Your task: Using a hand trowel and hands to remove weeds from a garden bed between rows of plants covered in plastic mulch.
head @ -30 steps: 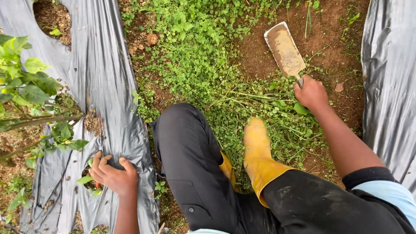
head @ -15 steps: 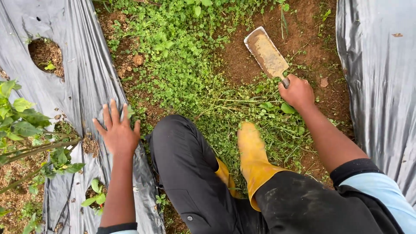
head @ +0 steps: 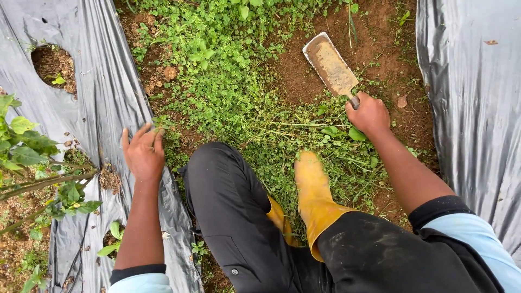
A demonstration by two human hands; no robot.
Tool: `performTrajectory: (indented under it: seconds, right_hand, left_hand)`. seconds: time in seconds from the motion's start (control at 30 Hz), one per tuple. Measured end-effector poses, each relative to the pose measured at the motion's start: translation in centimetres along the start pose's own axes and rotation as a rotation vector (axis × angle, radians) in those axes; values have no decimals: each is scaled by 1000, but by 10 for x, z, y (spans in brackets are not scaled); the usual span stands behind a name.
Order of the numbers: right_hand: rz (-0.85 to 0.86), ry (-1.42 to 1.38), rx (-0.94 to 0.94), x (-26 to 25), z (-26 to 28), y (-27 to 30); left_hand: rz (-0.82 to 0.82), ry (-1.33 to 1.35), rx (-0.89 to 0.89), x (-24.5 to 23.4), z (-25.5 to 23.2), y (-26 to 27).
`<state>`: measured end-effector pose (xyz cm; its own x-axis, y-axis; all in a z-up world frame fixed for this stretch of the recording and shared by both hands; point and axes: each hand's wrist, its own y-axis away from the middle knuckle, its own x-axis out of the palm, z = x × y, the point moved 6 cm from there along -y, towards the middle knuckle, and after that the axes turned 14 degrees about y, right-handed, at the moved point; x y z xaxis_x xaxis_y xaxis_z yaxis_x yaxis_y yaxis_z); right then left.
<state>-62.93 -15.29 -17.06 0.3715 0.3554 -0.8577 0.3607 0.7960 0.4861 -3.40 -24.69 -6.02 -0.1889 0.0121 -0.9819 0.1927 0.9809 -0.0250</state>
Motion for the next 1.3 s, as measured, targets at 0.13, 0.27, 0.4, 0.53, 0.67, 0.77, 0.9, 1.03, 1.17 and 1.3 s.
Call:
performTrajectory:
  seconds: [0.13, 0.27, 0.4, 0.53, 0.67, 0.77, 0.9, 1.03, 1.17, 1.3]
  right_hand:
    - [3, -19, 3, -2, 1, 1]
    - [8, -19, 2, 4, -3, 0]
    - [2, -22, 0, 3, -3, -1]
    - [-2, -13, -3, 8, -6, -3]
    - [-7, 0, 15, 5, -4, 0]
    - [0, -11, 26, 5, -4, 0]
    - [3, -9, 28, 7, -6, -2]
    - [-3, -20, 28, 8, -6, -3]
    - [0, -28, 32, 12, -7, -4]
    - [-8, -25, 35, 8, -5, -3]
  left_hand:
    - [313, -12, 1, -10, -28, -2]
    - [518, -257, 119, -32, -55, 20]
    - [729, -508, 196, -31, -57, 43]
    - [588, -500, 311, -15, -31, 53]
    - [456, -431, 405, 1, -9, 50]
    - [300, -337, 497, 6, -3, 43]
    - [173, -201, 428, 0, 8, 26]
    - [20, -23, 280, -2, 28, 10]
    - [-45, 69, 309, -18, 1, -13]
    - [304, -292, 269, -7, -35, -18]
